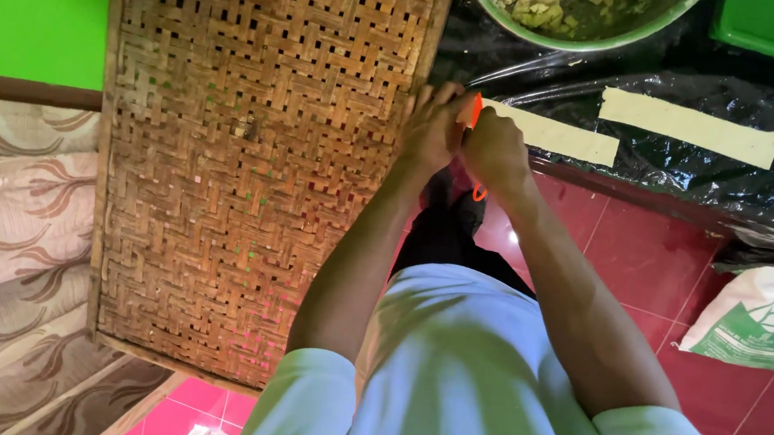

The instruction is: Flattening dough using a roller machine and cutting the dough sheet into small rectangular pieces.

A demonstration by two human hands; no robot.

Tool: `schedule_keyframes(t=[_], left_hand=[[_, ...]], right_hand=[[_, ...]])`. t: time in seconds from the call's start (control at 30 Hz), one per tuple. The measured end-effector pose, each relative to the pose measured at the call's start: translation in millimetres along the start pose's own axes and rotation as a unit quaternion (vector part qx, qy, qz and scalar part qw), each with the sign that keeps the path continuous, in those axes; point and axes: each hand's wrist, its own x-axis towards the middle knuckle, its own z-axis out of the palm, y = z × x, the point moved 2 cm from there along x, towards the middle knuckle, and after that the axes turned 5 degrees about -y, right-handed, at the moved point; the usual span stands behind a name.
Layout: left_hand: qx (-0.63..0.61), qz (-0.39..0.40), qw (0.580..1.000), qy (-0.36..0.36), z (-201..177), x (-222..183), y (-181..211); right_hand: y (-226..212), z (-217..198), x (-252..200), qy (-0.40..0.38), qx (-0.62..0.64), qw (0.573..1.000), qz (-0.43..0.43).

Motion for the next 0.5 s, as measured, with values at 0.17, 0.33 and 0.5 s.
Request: schedule_keyframes(t=[0.17, 0.33, 0.5], left_hand=[[0.002, 0.007, 1.000, -0.004, 10.8, -3.6, -8.7], [0.000, 0.001, 1.000, -0.004, 13.2, -12.5, -4.5], [-0.009, -0.010, 1.000, 0.015, 6.7, -17.5, 4.3]], right_hand=[[35.2, 30.8, -9.2, -0.016, -0.018, 0.999, -0.049], [65.4, 43.8, -34.5, -0.084, -0.026, 0.987, -0.134], [57.7, -15.4, -50.0, -0.082, 0.127, 0.988, 0.022]])
